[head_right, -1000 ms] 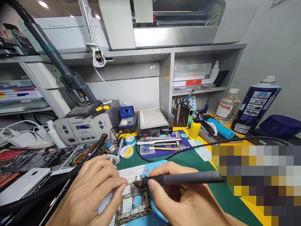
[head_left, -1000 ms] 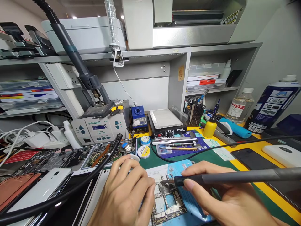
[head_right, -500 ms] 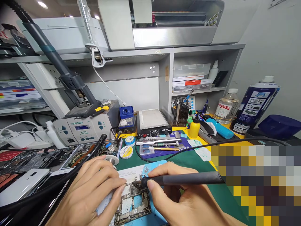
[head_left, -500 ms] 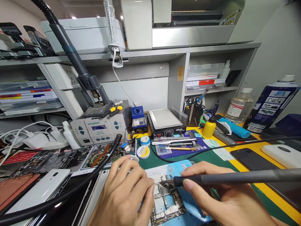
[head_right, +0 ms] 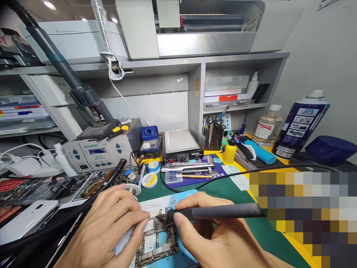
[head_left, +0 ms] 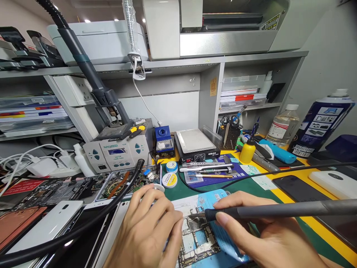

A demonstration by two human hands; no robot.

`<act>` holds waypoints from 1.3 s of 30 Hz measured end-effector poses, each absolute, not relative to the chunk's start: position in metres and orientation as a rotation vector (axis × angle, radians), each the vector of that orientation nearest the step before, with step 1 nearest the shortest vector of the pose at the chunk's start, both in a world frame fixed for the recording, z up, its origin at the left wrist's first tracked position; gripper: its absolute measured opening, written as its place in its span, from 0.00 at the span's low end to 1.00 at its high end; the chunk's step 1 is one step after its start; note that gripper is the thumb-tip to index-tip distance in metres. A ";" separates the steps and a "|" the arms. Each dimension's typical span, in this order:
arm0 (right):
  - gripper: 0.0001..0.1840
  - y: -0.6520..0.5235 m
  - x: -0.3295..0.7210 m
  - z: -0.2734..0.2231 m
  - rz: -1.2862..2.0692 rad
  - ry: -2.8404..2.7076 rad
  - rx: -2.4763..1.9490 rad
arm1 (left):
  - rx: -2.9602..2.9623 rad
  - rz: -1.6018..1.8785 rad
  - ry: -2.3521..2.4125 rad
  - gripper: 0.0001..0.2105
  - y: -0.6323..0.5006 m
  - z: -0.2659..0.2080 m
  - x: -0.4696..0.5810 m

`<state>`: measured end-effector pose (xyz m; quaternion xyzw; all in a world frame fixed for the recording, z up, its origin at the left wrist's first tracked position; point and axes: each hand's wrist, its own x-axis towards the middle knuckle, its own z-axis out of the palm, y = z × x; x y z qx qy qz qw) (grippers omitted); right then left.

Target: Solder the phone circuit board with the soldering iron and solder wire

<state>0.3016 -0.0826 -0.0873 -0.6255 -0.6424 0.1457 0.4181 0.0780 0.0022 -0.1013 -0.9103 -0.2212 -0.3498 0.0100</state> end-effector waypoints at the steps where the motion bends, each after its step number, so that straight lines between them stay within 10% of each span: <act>1: 0.11 -0.083 0.301 -0.087 0.367 -1.603 -1.566 | -2.840 -1.094 -0.686 0.06 0.002 -0.101 0.078; 39: 0.10 -0.087 0.303 -0.091 0.334 -1.601 -1.565 | -2.820 -1.106 -0.674 0.07 0.003 -0.101 0.077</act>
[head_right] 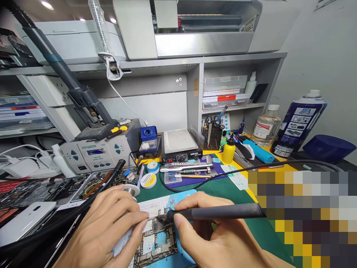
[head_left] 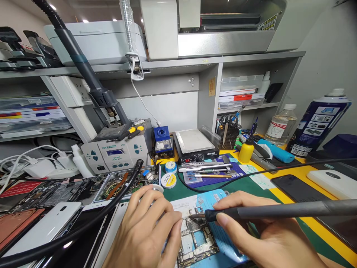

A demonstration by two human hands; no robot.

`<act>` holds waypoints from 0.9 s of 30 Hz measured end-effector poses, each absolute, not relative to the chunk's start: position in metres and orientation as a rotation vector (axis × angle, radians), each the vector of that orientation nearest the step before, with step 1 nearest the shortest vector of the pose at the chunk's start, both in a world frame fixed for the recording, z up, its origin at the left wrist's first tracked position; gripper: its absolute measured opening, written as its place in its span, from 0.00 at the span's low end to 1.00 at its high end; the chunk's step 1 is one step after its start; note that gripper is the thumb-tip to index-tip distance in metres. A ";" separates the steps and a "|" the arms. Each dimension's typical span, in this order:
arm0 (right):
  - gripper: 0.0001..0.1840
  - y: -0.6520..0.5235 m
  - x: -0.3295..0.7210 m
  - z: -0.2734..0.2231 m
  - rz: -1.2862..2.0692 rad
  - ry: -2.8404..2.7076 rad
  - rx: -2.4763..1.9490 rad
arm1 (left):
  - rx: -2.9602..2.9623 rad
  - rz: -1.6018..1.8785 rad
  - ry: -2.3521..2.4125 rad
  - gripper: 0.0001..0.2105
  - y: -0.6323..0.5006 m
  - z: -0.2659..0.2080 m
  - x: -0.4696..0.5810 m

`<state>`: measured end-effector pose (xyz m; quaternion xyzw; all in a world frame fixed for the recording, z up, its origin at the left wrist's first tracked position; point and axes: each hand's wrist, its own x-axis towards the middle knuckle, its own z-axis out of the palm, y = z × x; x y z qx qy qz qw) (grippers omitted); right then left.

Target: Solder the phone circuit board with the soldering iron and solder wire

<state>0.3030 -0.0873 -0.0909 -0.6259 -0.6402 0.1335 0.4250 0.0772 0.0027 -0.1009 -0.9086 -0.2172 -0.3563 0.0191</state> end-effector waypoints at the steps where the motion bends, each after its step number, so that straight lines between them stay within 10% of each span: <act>1: 0.10 -0.087 0.303 -0.091 0.336 -1.596 -1.556 | -2.819 -1.103 -0.675 0.07 0.003 -0.101 0.077; 27: 0.11 -0.085 0.303 -0.088 0.605 -1.446 -1.556 | -2.798 -1.116 -0.700 0.08 0.002 -0.103 0.075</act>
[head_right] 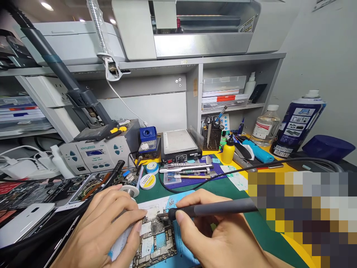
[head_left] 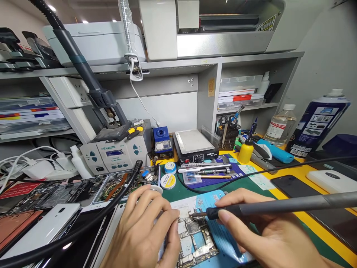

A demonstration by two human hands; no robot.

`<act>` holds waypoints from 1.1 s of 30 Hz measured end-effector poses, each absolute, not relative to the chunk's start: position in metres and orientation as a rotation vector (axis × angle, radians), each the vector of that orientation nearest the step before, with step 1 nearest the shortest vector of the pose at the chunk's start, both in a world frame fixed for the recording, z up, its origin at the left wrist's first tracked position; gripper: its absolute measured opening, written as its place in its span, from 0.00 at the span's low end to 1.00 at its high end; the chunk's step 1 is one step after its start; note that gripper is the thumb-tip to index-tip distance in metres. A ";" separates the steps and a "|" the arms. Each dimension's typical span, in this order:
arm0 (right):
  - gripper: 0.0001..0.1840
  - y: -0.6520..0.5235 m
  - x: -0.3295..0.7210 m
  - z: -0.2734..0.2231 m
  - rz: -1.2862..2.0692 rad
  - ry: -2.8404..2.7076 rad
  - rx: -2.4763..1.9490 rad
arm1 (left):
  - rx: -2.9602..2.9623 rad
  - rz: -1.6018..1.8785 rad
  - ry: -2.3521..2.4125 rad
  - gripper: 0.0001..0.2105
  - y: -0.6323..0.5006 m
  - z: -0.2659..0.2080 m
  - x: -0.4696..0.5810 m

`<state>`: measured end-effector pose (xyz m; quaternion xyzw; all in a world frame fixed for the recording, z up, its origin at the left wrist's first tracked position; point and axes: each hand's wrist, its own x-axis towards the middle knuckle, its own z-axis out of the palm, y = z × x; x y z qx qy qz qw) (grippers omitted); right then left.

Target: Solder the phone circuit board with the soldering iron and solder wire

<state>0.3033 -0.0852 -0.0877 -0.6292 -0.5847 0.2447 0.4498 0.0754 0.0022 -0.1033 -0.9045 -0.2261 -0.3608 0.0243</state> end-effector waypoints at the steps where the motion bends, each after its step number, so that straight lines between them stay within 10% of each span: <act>1: 0.12 -0.085 0.303 -0.088 0.629 -1.435 -1.552 | -2.792 -1.116 -0.695 0.07 0.003 -0.103 0.075; 33: 0.32 -0.060 0.318 -0.085 1.221 -0.876 -1.452 | -2.607 -1.212 -0.613 0.14 0.008 -0.094 0.066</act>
